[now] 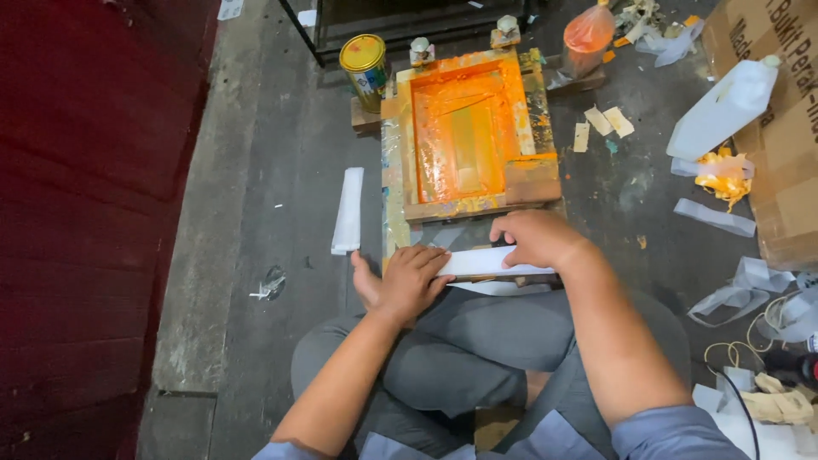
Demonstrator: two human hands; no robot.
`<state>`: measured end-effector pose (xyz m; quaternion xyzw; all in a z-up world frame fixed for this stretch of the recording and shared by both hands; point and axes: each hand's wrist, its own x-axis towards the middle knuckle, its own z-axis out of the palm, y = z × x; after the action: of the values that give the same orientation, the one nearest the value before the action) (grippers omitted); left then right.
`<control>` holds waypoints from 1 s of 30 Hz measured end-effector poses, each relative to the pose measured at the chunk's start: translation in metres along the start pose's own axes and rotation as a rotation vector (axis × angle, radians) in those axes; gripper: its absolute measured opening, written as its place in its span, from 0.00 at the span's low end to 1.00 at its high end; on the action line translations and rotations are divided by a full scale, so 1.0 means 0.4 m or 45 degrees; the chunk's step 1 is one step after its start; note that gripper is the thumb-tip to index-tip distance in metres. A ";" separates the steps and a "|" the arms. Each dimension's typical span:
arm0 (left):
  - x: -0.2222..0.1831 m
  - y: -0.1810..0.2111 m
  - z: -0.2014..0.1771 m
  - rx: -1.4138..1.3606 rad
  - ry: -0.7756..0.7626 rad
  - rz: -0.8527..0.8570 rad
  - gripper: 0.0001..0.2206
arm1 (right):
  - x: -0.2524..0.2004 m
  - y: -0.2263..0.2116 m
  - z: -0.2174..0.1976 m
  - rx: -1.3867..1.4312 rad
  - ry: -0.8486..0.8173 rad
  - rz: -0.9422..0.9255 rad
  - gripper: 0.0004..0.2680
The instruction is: Preparing a screen printing frame by applying white adhesive strips to the edges and smoothing them with a wooden tool.
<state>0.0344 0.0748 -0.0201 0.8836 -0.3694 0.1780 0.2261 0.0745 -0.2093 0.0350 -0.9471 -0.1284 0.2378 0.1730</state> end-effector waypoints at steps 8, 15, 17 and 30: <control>0.014 0.015 -0.032 -0.031 -0.002 0.022 0.15 | 0.041 0.001 0.058 -0.106 -0.075 0.019 0.15; 0.013 0.014 -0.030 -0.053 0.038 0.004 0.16 | 0.039 -0.003 0.057 -0.160 -0.045 0.037 0.15; 0.009 0.022 -0.034 -0.048 0.026 -0.018 0.16 | 0.027 -0.015 0.039 -0.144 -0.049 0.015 0.14; 0.028 0.042 -0.060 -0.154 0.104 -0.032 0.17 | 0.006 0.001 0.011 -0.009 -0.023 0.038 0.11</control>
<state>0.0259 0.0706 0.0099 0.8648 -0.3589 0.1886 0.2962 0.0745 -0.2077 0.0303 -0.9474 -0.1168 0.2484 0.1647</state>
